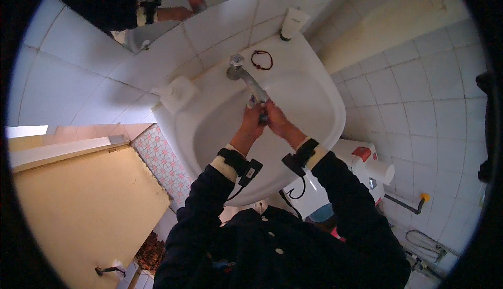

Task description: The person wipes the sink and faucet with a blue cloth, then rinses the cloth under running water. They proceed to wipe the toilet tank, seat, and lid, rinsing the cloth again before finishing by wiping the sink basin.

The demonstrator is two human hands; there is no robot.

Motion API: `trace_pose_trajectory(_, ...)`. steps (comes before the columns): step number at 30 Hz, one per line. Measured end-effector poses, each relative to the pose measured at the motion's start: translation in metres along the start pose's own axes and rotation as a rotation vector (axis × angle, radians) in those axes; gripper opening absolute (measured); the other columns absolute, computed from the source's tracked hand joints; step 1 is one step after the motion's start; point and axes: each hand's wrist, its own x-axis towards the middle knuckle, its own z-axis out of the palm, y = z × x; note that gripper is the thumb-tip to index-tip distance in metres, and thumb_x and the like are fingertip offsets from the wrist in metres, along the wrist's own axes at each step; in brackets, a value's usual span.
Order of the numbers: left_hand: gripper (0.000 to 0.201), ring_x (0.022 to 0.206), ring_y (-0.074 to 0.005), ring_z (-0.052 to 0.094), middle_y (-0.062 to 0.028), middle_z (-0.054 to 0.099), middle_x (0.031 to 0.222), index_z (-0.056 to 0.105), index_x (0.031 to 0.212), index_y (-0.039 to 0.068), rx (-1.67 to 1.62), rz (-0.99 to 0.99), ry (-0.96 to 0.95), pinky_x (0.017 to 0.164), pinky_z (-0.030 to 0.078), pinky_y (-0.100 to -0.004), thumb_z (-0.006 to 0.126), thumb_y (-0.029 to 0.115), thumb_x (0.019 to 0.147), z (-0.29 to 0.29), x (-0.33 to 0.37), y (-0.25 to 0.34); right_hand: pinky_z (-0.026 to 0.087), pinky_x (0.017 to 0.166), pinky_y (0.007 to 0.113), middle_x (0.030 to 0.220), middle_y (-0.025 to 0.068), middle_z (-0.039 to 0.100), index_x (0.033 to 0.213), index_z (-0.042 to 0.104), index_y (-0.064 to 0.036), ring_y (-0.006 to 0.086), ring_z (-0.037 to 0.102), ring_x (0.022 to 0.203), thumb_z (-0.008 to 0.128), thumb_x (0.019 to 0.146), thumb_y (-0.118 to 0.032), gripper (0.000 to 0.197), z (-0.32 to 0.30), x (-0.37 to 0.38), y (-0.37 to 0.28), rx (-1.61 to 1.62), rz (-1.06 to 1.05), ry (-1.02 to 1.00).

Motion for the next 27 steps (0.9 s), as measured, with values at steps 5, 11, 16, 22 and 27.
trace_pose_trajectory(5, 0.013, 0.067, -0.0154, 0.051, -0.0009, 0.051, 0.08, 0.049, 0.101, 0.013, 0.019, 0.217, 0.148, 0.054, 0.044, -0.0328, 0.048, 0.013, 0.089, 0.017, -0.007, 0.002, 0.04, 0.086, 0.031, 0.116, 0.0068, 0.05, 0.134, 0.032, -0.0103, 0.0162, 0.051, 0.101, 0.04, 0.093, -0.029, 0.046, -0.018, 0.003, -0.061, -0.445, -0.12, 0.007)
trace_pose_trajectory(11, 0.01, 0.059, -0.0157, 0.049, -0.0019, 0.048, 0.074, 0.048, 0.096, 0.012, 0.002, 0.23, 0.124, 0.05, 0.043, -0.0306, 0.049, 0.021, 0.09, 0.009, -0.004, 0.001, 0.041, 0.086, 0.029, 0.123, 0.0114, 0.047, 0.135, 0.03, -0.0096, 0.0185, 0.052, 0.103, 0.045, 0.091, -0.02, 0.048, 0.021, 0.01, -0.134, -0.908, -0.337, -0.077)
trace_pose_trajectory(16, 0.014, 0.063, -0.0169, 0.05, -0.0031, 0.048, 0.077, 0.047, 0.097, 0.015, -0.072, 0.039, 0.248, 0.051, 0.045, -0.0314, 0.05, 0.027, 0.09, 0.02, -0.015, 0.013, 0.044, 0.085, 0.033, 0.127, 0.0152, 0.044, 0.135, 0.031, -0.0135, 0.0263, 0.055, 0.103, 0.052, 0.087, -0.013, 0.053, 0.065, 0.028, -0.155, -1.405, -0.83, -0.204)
trace_pose_trajectory(22, 0.012, 0.078, -0.0213, 0.052, -0.0069, 0.05, 0.092, 0.047, 0.101, 0.013, -0.329, -0.042, 0.059, 0.059, 0.046, -0.0321, 0.051, 0.015, 0.089, 0.034, -0.022, 0.017, 0.049, 0.076, 0.04, 0.114, 0.017, 0.049, 0.132, 0.036, -0.0163, 0.0336, 0.057, 0.091, 0.055, 0.084, -0.017, 0.051, 0.092, 0.042, -0.159, -1.961, -0.767, -0.306)
trace_pose_trajectory(27, 0.016, 0.086, -0.0173, 0.049, -0.0037, 0.05, 0.092, 0.049, 0.101, 0.017, -0.095, -0.033, -0.033, 0.063, 0.046, -0.0285, 0.05, 0.01, 0.087, 0.014, -0.007, 0.012, 0.051, 0.064, 0.039, 0.099, 0.0142, 0.053, 0.112, 0.047, -0.0067, 0.0309, 0.06, 0.082, 0.057, 0.081, -0.019, 0.035, 0.1, 0.051, -0.161, -2.201, -0.728, -0.267)
